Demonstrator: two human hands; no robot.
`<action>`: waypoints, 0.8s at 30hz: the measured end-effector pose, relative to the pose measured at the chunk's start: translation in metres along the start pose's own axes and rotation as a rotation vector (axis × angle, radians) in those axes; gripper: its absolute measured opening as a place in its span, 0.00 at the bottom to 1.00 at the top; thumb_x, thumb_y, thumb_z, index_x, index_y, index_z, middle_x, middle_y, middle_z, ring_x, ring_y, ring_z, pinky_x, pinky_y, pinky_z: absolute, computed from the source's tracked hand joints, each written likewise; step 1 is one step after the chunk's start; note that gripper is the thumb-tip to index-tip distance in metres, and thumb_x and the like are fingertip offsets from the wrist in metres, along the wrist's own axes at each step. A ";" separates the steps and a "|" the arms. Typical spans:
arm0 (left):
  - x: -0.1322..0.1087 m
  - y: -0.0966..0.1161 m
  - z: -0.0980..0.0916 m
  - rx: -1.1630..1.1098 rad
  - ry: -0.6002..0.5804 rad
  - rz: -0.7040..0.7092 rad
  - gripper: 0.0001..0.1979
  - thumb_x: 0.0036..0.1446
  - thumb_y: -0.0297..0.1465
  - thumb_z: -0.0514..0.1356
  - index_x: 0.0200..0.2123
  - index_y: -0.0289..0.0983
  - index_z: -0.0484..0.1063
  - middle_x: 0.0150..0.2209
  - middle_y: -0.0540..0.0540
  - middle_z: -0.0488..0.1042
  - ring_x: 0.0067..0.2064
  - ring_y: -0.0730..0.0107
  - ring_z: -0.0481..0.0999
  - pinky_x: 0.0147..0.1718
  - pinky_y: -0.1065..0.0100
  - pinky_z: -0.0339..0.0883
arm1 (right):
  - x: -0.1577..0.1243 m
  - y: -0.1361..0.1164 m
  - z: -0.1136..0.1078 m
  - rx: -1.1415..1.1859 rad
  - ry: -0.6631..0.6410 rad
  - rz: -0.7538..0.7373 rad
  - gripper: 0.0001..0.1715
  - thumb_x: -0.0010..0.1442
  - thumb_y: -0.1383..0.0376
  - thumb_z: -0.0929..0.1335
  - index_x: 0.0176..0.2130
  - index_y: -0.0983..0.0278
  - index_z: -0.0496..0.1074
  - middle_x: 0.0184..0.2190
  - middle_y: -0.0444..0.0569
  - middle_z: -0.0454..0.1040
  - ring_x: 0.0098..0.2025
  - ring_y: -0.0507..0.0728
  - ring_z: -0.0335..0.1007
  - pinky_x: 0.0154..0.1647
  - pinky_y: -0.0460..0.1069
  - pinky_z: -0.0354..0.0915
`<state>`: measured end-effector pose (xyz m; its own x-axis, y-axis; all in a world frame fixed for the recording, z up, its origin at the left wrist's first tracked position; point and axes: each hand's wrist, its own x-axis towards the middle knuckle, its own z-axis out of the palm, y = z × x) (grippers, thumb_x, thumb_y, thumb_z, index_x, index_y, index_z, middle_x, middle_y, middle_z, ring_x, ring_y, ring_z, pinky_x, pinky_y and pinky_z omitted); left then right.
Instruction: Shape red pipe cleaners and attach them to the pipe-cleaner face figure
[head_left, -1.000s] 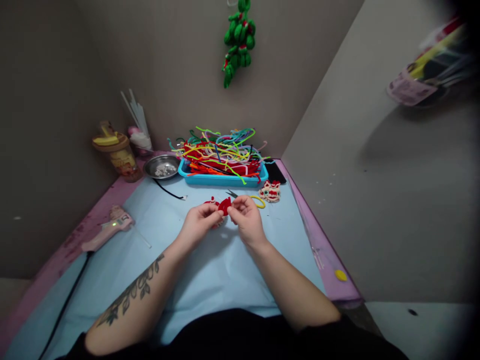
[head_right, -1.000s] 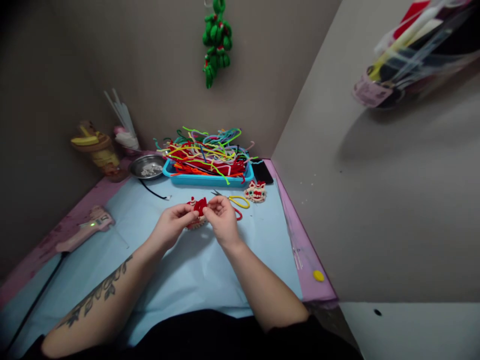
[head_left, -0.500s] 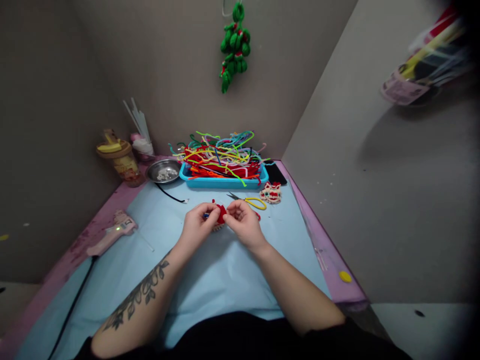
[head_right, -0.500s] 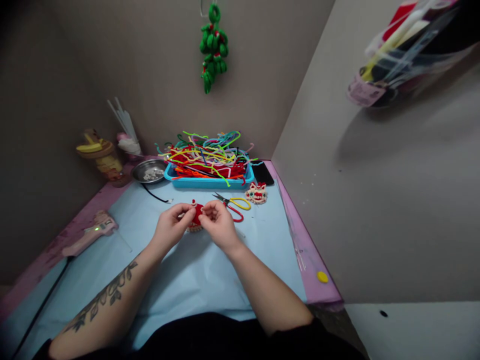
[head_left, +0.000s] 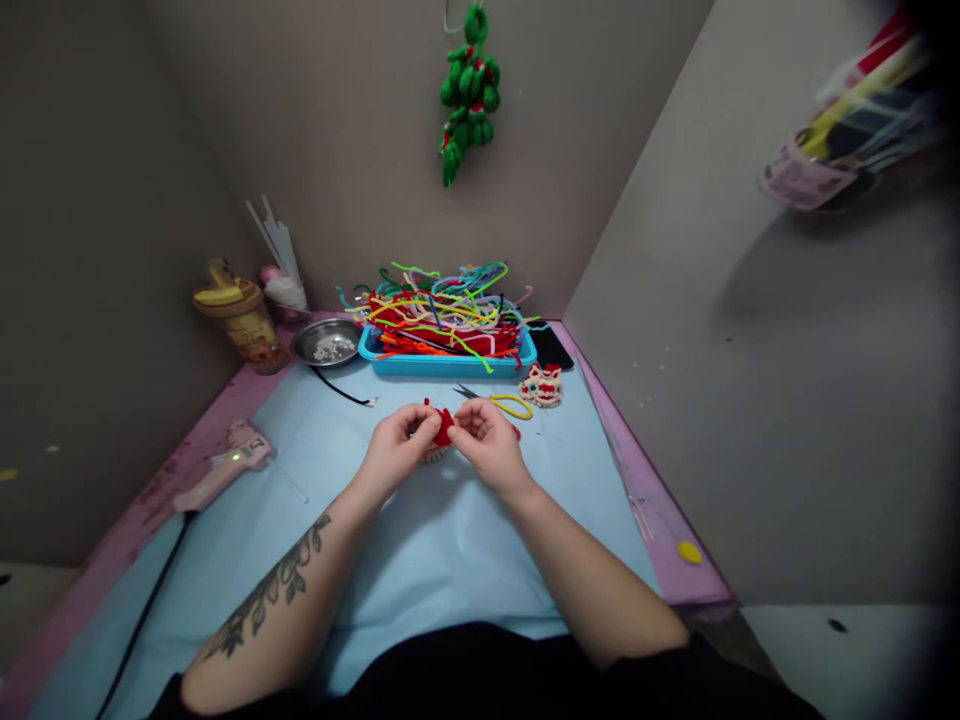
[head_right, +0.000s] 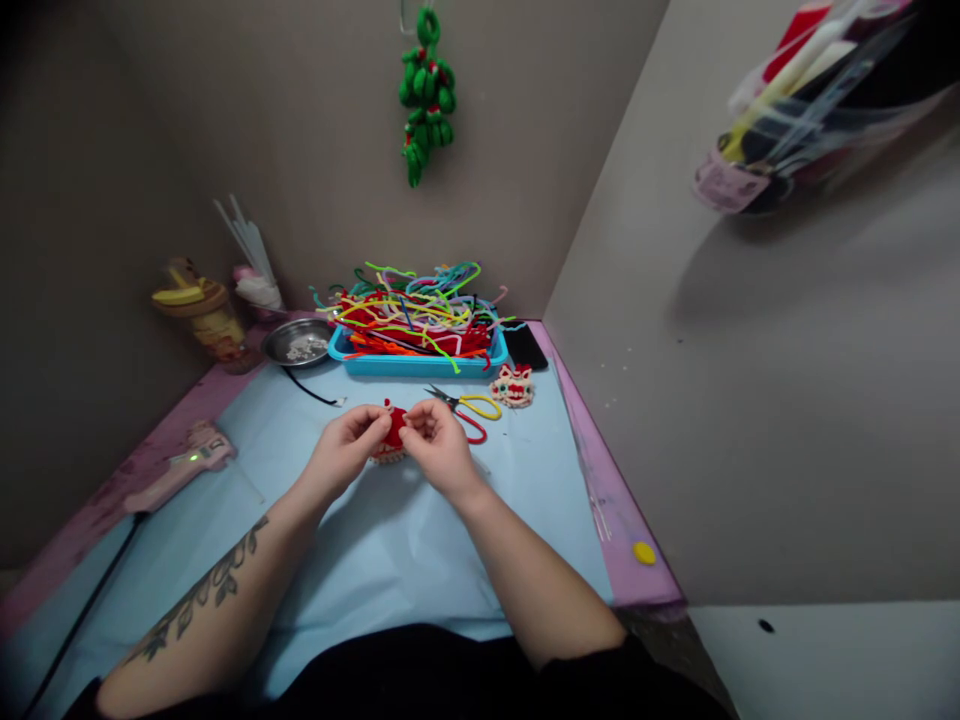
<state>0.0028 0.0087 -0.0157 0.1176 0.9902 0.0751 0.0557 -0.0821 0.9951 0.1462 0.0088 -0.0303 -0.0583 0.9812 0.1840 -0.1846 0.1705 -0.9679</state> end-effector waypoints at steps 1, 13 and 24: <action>0.000 0.001 0.000 0.003 0.002 0.000 0.13 0.54 0.40 0.60 0.28 0.34 0.70 0.25 0.51 0.69 0.26 0.75 0.66 0.26 0.74 0.60 | 0.000 0.000 0.000 0.000 -0.008 0.005 0.12 0.48 0.65 0.71 0.33 0.61 0.64 0.26 0.40 0.69 0.27 0.51 0.66 0.30 0.47 0.63; -0.001 0.000 -0.002 0.126 0.046 0.030 0.12 0.53 0.38 0.60 0.28 0.34 0.73 0.24 0.50 0.73 0.26 0.74 0.68 0.25 0.74 0.62 | -0.001 0.003 0.001 -0.065 0.037 -0.004 0.08 0.48 0.65 0.71 0.32 0.62 0.72 0.27 0.44 0.74 0.29 0.53 0.70 0.32 0.48 0.67; -0.002 0.000 -0.003 0.345 0.081 0.173 0.10 0.54 0.37 0.59 0.30 0.36 0.75 0.30 0.47 0.77 0.32 0.68 0.74 0.32 0.70 0.66 | -0.002 0.008 -0.001 -0.148 0.082 -0.016 0.05 0.48 0.65 0.71 0.29 0.63 0.76 0.27 0.47 0.77 0.30 0.55 0.72 0.34 0.50 0.69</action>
<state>-0.0008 0.0072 -0.0157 0.0765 0.9630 0.2585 0.3733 -0.2680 0.8882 0.1454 0.0079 -0.0389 0.0251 0.9812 0.1913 -0.0377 0.1921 -0.9806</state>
